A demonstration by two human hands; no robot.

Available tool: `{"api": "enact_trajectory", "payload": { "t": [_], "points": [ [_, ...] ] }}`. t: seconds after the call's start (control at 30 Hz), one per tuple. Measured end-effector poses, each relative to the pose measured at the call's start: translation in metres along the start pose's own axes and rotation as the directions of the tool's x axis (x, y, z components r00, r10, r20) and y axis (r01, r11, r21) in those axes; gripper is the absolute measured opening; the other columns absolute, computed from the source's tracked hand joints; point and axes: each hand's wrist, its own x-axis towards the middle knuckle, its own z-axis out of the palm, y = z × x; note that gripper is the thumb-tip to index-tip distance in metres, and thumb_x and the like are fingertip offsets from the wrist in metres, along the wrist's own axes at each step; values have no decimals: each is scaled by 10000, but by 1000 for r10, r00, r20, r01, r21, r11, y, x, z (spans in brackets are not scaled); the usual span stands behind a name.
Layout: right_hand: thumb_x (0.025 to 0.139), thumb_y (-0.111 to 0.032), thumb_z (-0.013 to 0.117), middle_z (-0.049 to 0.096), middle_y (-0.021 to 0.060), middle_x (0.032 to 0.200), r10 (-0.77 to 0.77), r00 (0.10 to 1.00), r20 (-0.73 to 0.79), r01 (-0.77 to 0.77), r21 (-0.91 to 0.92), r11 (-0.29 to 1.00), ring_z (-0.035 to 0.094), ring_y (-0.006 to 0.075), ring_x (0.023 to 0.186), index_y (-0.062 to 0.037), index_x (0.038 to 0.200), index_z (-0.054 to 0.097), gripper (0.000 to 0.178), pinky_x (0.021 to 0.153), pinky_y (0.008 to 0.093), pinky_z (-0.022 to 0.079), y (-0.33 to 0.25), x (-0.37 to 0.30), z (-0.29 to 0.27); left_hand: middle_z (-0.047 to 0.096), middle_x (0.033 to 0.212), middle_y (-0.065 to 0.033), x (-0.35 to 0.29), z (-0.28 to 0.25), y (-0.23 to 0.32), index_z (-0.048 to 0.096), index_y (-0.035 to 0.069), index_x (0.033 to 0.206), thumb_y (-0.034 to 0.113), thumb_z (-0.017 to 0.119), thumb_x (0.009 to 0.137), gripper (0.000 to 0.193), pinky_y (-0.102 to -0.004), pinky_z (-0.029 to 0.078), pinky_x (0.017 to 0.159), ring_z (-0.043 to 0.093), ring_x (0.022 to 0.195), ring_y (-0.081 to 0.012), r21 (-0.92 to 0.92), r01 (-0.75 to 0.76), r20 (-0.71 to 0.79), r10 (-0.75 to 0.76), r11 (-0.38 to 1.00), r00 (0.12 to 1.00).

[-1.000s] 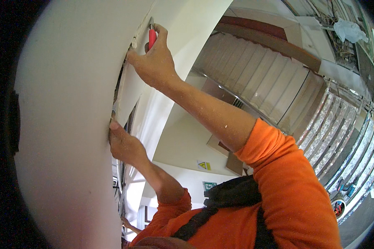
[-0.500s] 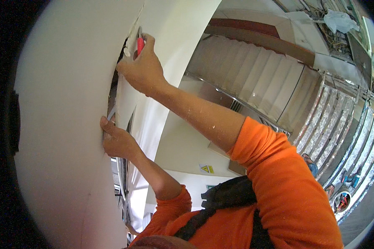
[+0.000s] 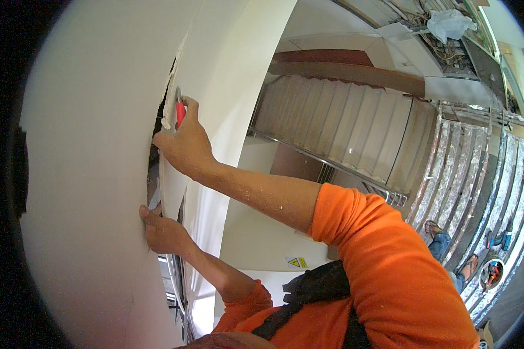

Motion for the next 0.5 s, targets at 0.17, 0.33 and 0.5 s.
{"api": "enact_trajectory", "payload": {
  "t": [0.17,0.33,0.5],
  "points": [
    [834,-263,776,490,107,940,-149,976,-157,182,220,958,532,143,664,-33,1539,207,935,520,289,453,-1,49,-32,788,843,-137,-1,-5,9,829,46,857,638,295,1071,826,-440,558,759,726,764,-332,-78,-8,-10,7,997,1000],
    [840,-296,804,475,54,863,-159,984,74,134,274,952,466,92,599,-25,1583,123,1044,407,263,366,-20,57,-42,785,808,-129,0,2,4,818,21,833,604,320,1088,808,-405,556,700,721,721,-271,-36,-27,-27,26,999,999],
    [828,-268,841,464,28,865,-261,954,149,238,155,959,463,86,623,-15,1604,68,1124,409,232,365,-1,68,-43,784,805,-134,-2,8,1,815,8,840,619,325,1082,820,-399,559,725,722,736,-275,-94,-3,-38,-1,996,999]
  ]
}}
